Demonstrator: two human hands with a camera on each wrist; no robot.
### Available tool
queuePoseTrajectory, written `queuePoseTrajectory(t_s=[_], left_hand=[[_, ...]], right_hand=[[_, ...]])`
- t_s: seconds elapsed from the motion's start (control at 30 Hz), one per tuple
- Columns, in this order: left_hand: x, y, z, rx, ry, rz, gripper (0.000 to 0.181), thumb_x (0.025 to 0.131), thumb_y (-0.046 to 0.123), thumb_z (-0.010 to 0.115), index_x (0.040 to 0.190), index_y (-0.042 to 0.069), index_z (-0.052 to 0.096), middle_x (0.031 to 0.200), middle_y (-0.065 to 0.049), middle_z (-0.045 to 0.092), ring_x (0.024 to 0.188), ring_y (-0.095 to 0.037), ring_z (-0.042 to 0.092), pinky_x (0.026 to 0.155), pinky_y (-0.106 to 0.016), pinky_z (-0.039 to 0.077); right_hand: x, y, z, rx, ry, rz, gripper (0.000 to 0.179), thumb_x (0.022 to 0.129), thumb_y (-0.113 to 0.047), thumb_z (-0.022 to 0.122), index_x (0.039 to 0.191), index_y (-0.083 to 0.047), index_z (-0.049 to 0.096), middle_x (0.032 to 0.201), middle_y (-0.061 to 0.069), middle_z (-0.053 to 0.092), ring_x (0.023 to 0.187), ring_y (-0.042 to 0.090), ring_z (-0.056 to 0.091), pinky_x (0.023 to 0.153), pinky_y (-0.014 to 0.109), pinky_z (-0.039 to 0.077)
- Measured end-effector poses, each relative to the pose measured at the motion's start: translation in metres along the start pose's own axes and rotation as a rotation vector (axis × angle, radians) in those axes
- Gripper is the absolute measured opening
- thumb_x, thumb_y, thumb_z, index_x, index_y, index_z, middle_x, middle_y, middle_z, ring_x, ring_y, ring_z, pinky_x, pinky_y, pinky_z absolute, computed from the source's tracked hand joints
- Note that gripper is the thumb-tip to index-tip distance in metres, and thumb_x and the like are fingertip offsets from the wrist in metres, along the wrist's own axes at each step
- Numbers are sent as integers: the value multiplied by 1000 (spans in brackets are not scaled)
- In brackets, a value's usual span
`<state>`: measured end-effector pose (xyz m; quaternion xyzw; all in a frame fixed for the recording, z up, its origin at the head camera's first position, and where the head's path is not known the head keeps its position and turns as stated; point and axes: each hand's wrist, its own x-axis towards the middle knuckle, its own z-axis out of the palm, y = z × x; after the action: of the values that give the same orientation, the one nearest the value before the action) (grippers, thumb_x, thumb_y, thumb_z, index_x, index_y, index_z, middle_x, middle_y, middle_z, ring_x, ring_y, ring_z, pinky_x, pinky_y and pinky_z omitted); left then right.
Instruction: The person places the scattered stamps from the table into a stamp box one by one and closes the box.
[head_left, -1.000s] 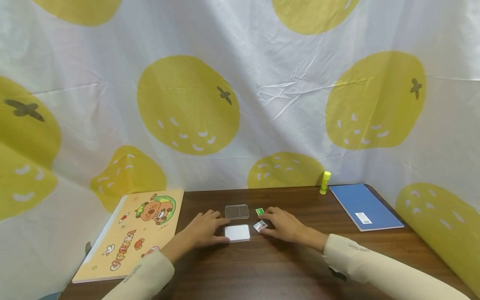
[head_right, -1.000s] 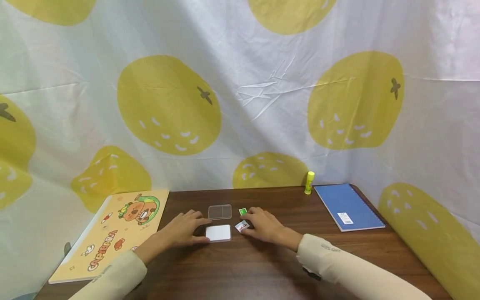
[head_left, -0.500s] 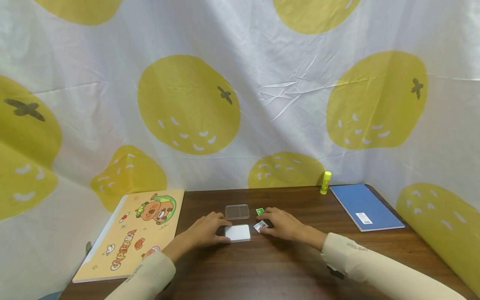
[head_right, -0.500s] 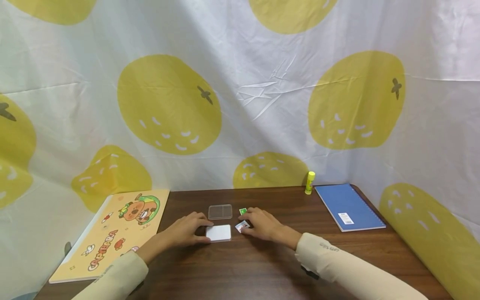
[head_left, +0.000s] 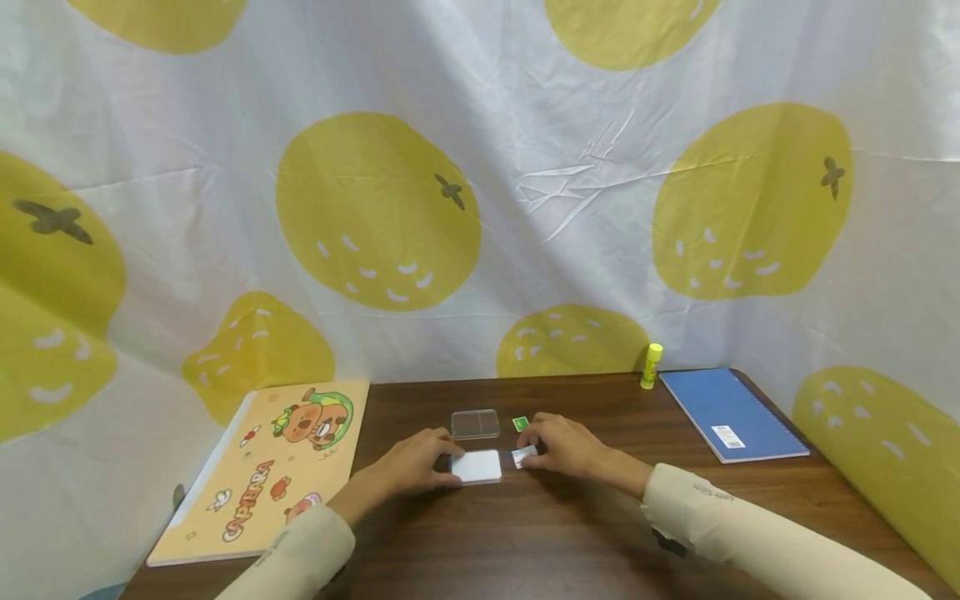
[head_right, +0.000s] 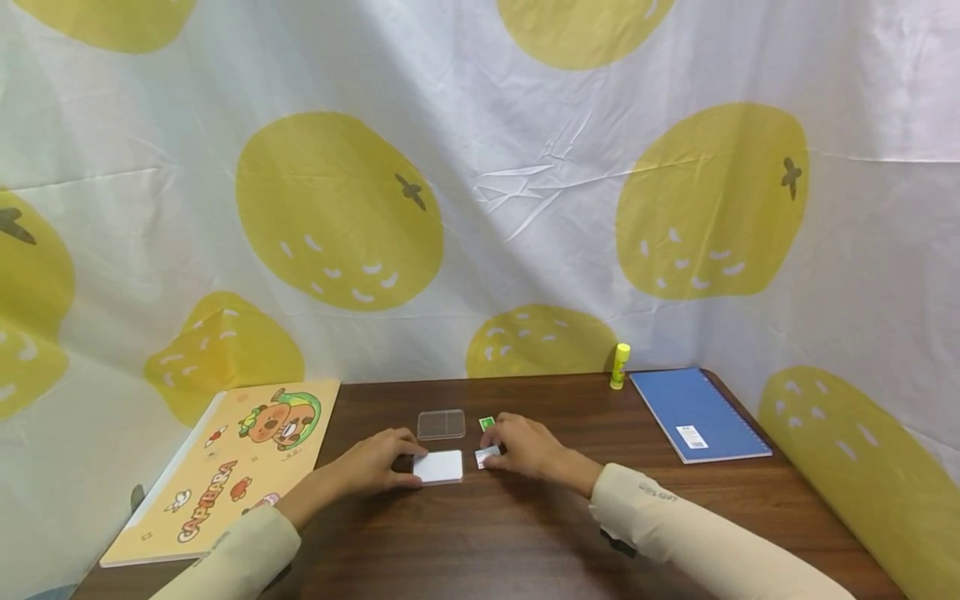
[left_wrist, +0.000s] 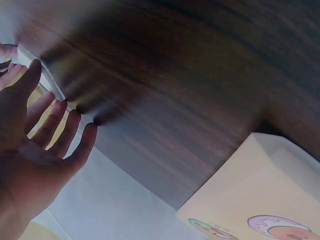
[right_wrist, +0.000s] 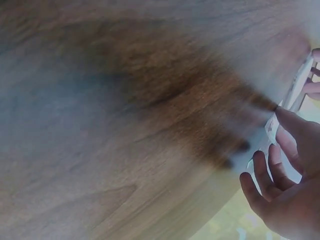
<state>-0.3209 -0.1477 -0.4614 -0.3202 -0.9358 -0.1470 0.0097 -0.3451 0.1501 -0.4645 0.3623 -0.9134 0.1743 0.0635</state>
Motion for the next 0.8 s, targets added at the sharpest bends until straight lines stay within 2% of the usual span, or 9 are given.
queuePoseTrajectory(t_s=[0.17,0.33,0.57,0.8], left_hand=[[0,2,-1,17,-2,1,44,89,36,84,123,9,76,115,-3,66,107,-21,62,90,-43,55],[-1,3,-1,34,-6,7,44,89,36,84,123,9,76,113,-3,66,106,-22,62,88,-43,56],[-2,4,-1,34,-1,4,44,88,36,84,122,9,76,115,-4,66,107,-24,63,89,-44,56],[0,1,0,23,2,1,45,88,37,84,123,10,76,117,-4,66,111,-24,63,92,-46,55]], right_hand=[[1,-2,-2,25,20,35,19,83,-27,88,94,-19,76,87,-5,62,78,13,61,64,29,50],[0,-2,-2,69,37,66,20,79,-24,91,90,-17,75,81,-7,69,73,8,60,64,28,50],[1,-1,-4,221,30,80,17,78,-13,91,88,-13,78,79,-4,75,71,6,66,67,25,54],[5,0,-11,345,19,97,16,77,-4,90,89,-8,79,78,-1,77,67,7,70,61,21,56]])
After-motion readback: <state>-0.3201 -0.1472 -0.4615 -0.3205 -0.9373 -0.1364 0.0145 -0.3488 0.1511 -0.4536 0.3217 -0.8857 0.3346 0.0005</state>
